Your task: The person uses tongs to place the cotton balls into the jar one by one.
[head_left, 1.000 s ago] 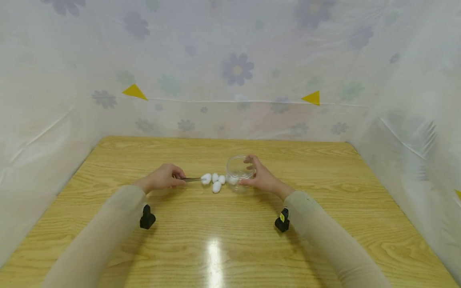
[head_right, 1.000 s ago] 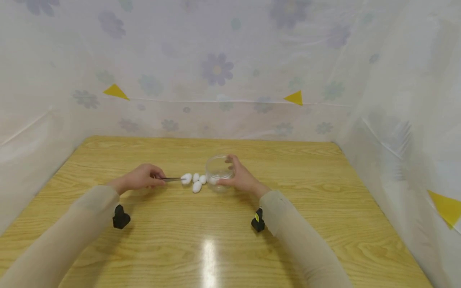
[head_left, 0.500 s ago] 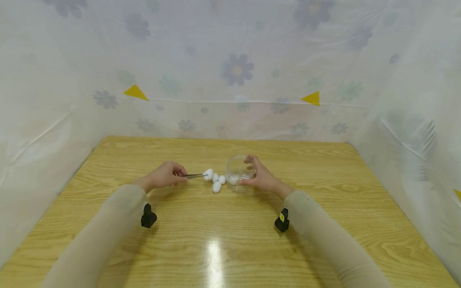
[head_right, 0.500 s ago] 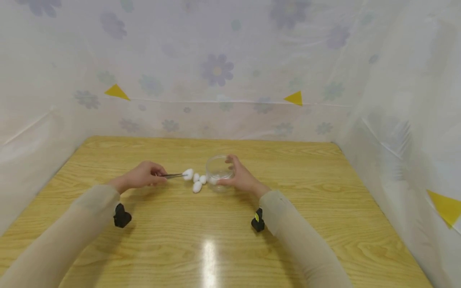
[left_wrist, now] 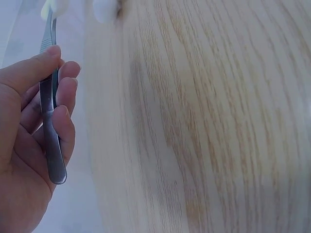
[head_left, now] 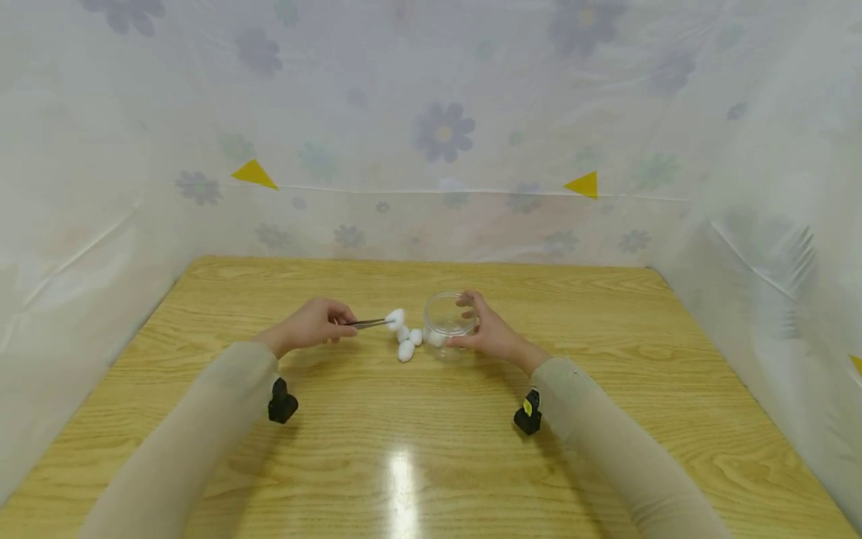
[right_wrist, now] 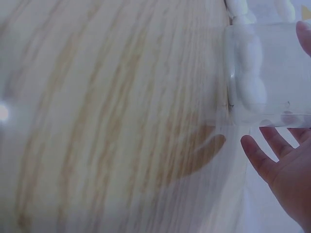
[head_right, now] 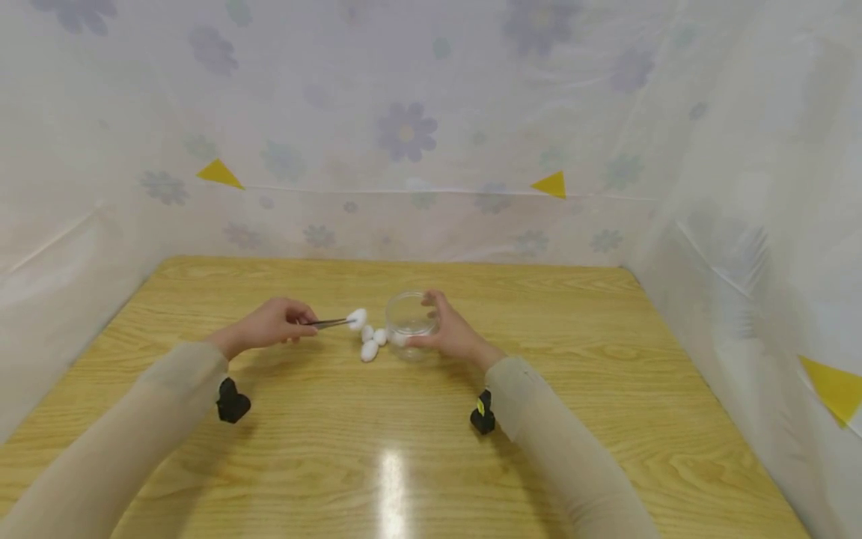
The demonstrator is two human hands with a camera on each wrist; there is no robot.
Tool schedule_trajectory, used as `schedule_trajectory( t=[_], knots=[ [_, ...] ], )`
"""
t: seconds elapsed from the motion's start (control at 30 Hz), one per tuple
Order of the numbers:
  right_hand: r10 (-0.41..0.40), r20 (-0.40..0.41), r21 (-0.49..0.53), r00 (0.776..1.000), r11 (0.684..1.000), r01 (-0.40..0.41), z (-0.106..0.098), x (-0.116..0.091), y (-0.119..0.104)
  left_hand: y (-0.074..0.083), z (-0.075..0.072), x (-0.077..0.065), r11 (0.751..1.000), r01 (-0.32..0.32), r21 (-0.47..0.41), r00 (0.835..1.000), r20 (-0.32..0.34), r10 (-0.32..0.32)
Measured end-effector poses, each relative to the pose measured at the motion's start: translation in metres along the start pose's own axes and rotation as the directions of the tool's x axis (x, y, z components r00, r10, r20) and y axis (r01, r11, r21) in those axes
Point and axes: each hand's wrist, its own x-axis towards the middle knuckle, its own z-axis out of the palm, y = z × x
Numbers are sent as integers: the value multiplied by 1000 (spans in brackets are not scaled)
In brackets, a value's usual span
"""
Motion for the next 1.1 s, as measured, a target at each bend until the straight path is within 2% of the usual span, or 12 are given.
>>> schedule_trajectory(
  t=[0.5, 0.7, 1.1],
  knots=[
    [2, -11, -8, 1000, 1000, -2, 1, 1, 2, 6, 0, 3, 999, -19, -30, 1000, -9, 19],
    [4, -13, -11, 1000, 1000, -4, 1, 1, 1, 10, 0, 4, 999, -4, -45, 1000, -16, 3],
    [5, -12, -4, 1000, 1000, -5, 1, 0, 0, 16, -4, 7, 999, -31, -19, 999, -34, 30]
  ],
)
